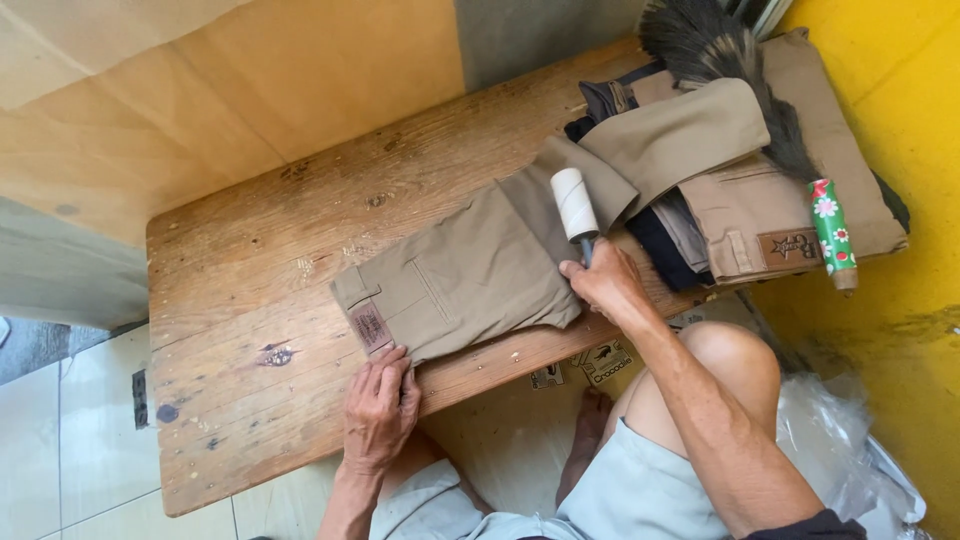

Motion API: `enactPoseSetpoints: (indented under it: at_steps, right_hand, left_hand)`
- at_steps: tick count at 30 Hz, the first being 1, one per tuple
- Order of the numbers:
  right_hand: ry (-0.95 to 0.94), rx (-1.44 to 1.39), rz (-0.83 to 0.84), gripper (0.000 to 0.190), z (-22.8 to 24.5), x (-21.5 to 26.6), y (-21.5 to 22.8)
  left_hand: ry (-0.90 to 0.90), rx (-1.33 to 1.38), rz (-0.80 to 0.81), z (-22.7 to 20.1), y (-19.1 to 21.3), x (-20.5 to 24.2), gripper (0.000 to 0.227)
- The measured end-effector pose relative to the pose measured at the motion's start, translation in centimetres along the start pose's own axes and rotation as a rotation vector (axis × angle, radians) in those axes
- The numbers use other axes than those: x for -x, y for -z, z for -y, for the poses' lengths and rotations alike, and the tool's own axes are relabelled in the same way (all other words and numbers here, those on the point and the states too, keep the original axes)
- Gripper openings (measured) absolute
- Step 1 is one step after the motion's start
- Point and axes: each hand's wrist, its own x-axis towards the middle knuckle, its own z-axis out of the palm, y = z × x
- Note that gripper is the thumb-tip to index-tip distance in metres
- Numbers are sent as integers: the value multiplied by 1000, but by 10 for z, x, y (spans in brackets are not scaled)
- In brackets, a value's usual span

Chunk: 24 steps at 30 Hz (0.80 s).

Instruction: The person uses a lint roller to remove lint and debris from a pair of beige trousers laid on a wooden table. They roll the tool over the fabric repeatedly, adjusting the garment to cover different areas.

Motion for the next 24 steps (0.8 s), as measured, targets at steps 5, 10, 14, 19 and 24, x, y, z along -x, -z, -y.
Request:
enactPoseSetpoints:
  at_steps: [5, 10, 14, 19, 24]
  right_hand:
    - [47, -15, -28, 31, -7, -7, -5]
    - [46, -305, -91, 18, -7, -19, -8]
    - [93, -157, -120, 19, -5, -9, -7]
    - [100, -23, -101, 29, -5, -5, -6]
    - [-12, -57, -43, 35, 9, 10, -2]
  left_hand:
    - [17, 10, 195, 12, 9, 2, 42]
    - [-68, -107, 260, 19, -1, 4, 45]
    - [-76, 1, -11, 7, 12, -9, 32]
    - [-86, 146, -257, -19, 58, -38, 35]
    - [12, 623, -342, -43, 110, -77, 40]
